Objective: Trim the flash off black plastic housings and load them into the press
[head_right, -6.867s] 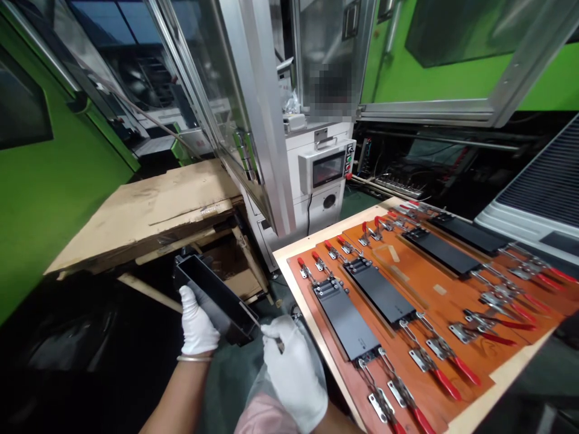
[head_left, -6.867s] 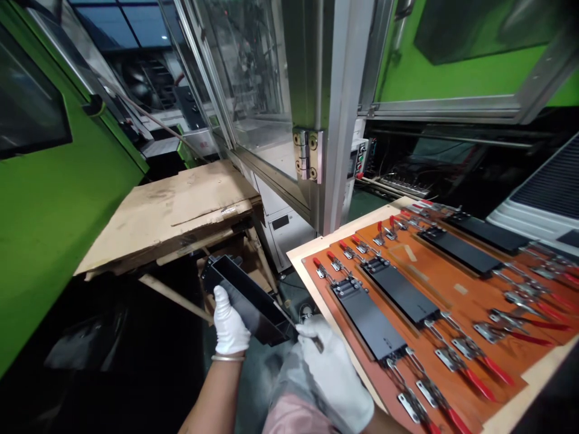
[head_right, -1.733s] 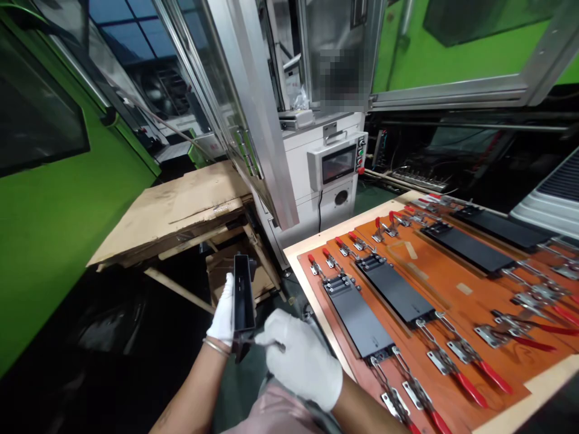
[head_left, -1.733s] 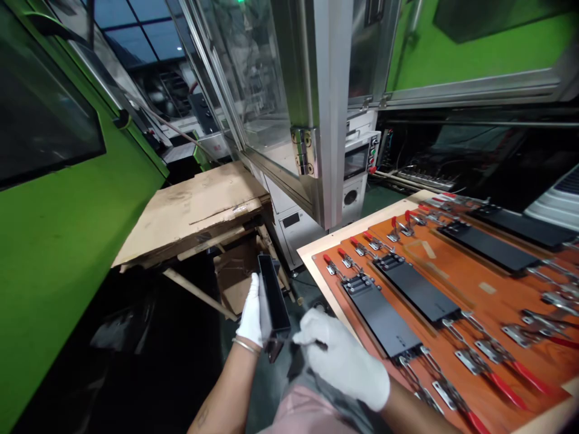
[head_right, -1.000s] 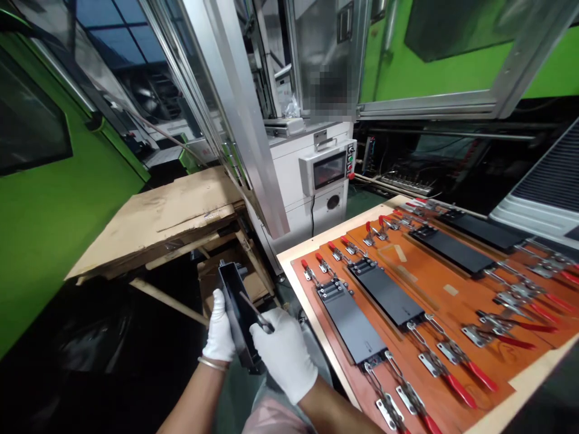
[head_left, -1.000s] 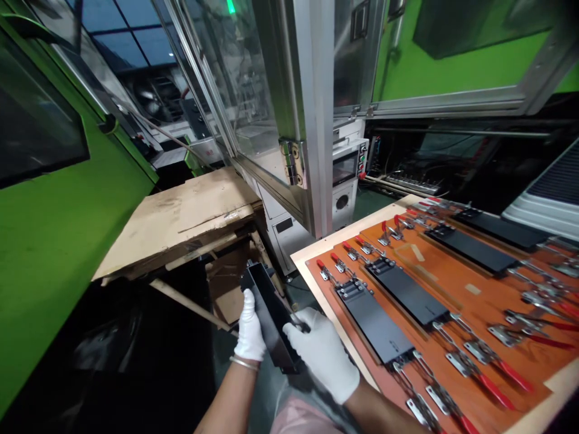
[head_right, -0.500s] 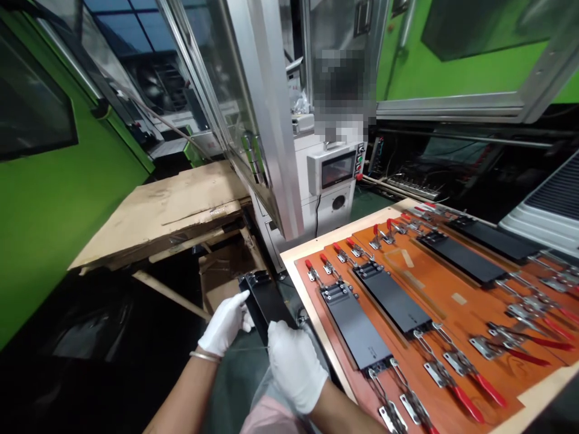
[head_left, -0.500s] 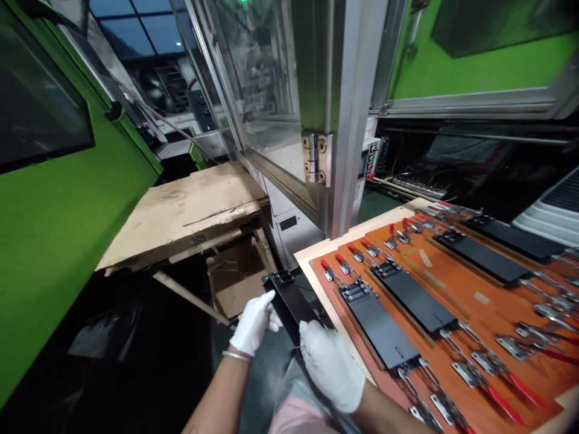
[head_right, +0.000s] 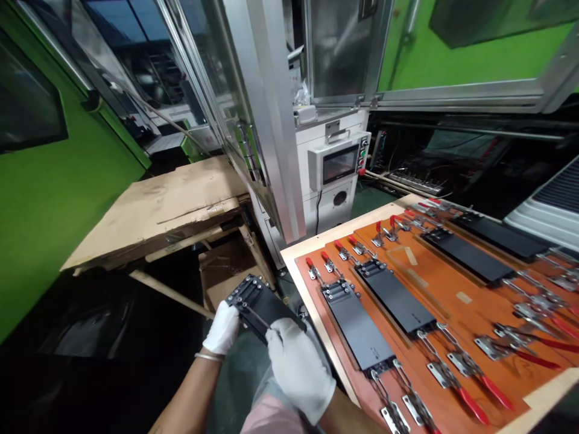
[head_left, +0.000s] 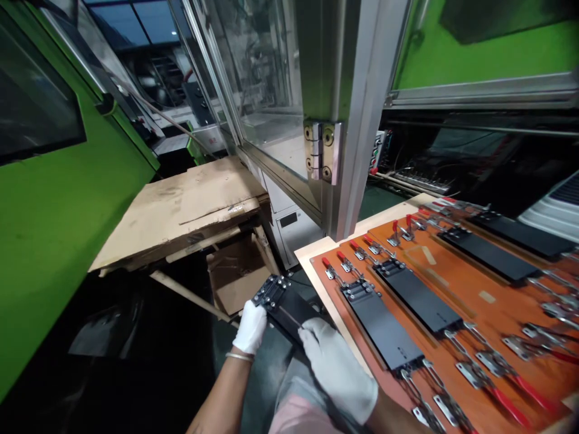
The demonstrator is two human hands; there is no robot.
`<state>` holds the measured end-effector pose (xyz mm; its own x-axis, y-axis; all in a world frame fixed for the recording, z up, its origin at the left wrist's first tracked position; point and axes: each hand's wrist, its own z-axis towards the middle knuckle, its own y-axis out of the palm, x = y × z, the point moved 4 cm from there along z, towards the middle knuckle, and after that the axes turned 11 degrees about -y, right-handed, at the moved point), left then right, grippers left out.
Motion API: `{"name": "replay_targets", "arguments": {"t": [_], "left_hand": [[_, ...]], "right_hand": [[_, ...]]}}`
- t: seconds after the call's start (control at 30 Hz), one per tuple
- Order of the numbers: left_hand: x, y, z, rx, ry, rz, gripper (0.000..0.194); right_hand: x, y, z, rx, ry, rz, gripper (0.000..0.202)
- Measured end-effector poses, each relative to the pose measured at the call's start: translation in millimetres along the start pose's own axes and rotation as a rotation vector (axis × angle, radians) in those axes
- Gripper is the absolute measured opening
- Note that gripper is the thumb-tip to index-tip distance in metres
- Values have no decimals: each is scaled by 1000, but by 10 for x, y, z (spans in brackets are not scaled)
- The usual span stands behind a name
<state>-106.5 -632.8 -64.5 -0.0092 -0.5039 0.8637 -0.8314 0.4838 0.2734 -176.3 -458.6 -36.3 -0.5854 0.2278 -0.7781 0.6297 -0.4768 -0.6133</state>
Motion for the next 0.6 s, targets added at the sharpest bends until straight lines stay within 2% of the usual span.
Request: {"name": "replay_targets", "arguments": {"t": [0.1, 0.17, 0.23, 0.37, 0.5, 0.6], "left_hand": [[176, 43, -110, -102, 225, 142, 18], [216, 58, -187, -118, 250, 173, 15], [224, 57, -244, -97, 246, 219, 11], [224, 24, -294, -48, 245, 287, 7], [227, -28, -305, -2, 127, 118, 12], [237, -33, -321, 23, 49, -11, 12]], "right_hand": [[-38, -68, 132, 61, -26, 147, 37], [-60, -68, 212, 52, -14, 222, 36], [-93, -60, 262, 55, -21, 235, 35], [-199, -52, 258, 70, -107, 79, 34], [-282, -37, 220, -4, -165, 80, 33], [-311, -80, 224, 26, -123, 2, 35]]}}
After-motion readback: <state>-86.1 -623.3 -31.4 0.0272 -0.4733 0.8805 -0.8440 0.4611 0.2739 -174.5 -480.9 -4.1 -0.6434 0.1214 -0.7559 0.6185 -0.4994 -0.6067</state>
